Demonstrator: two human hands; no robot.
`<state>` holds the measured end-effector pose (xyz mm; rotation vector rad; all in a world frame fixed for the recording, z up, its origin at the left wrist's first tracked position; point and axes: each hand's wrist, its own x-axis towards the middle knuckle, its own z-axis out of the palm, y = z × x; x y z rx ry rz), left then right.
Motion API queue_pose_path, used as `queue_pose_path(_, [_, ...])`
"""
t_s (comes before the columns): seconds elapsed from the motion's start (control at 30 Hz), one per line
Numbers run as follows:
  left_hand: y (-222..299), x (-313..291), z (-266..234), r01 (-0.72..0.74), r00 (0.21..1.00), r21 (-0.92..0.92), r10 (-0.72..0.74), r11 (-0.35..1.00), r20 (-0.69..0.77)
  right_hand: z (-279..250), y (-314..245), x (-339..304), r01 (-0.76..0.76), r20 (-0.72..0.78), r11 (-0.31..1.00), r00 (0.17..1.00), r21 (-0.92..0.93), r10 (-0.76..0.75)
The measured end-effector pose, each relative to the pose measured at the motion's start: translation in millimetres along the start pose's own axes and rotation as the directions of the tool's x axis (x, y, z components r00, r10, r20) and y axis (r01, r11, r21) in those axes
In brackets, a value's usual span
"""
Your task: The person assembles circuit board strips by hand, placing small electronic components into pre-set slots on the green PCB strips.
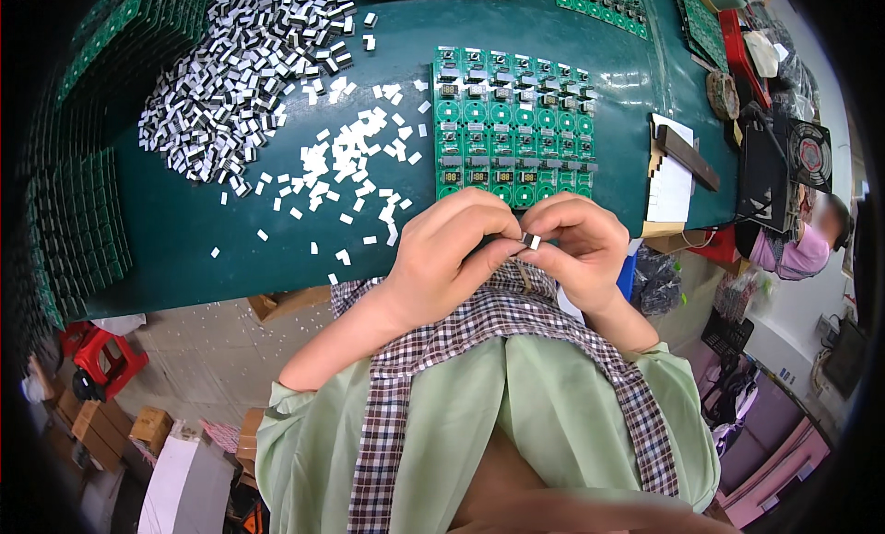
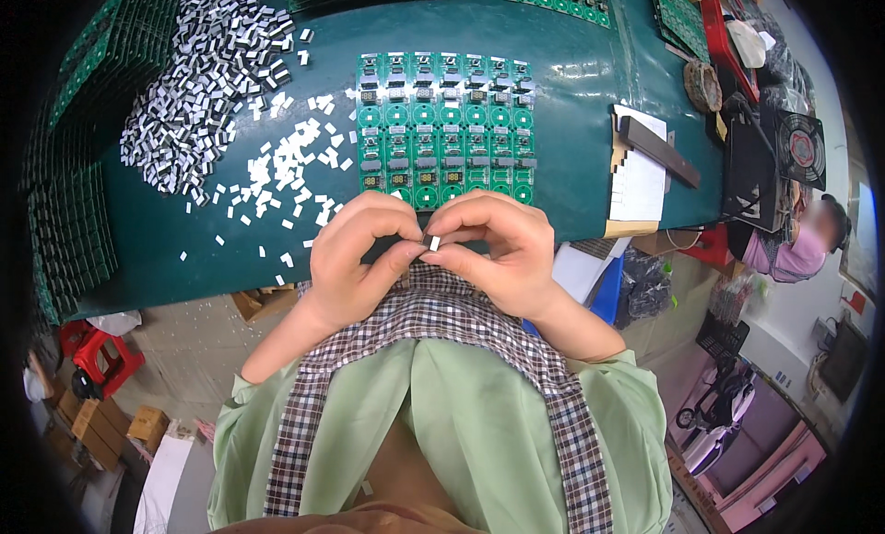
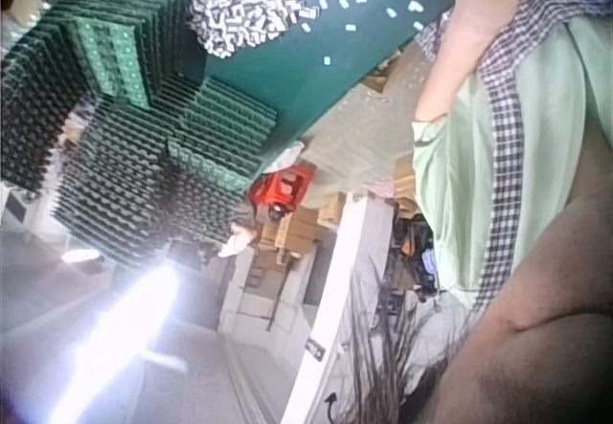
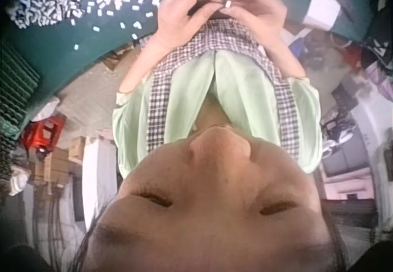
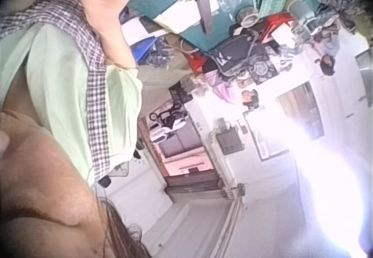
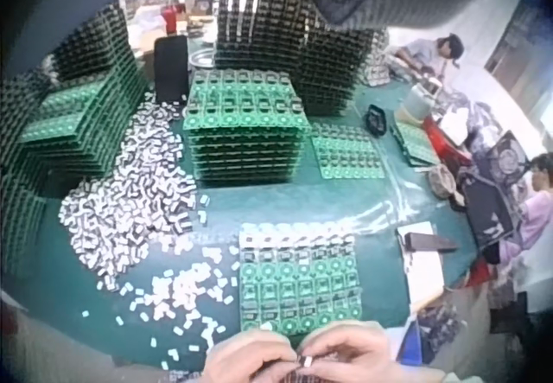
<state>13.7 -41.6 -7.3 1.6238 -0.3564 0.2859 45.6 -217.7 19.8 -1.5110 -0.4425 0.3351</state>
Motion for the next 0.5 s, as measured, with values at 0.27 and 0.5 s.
queue_pose_path(0.27, [1,-2,-3,0.044,0.994,-0.031,-0.041,0.999,0.100,-16,-15,13,0.164,0.188,0.902,0.978,-0.399,-0.094])
queue_pose_path(0.5, [3,4,0,0.007,1.000,0.101,-0.008,0.995,0.012,-11,-17,6,0.178,0.058,0.820,0.983,-0.544,-0.175])
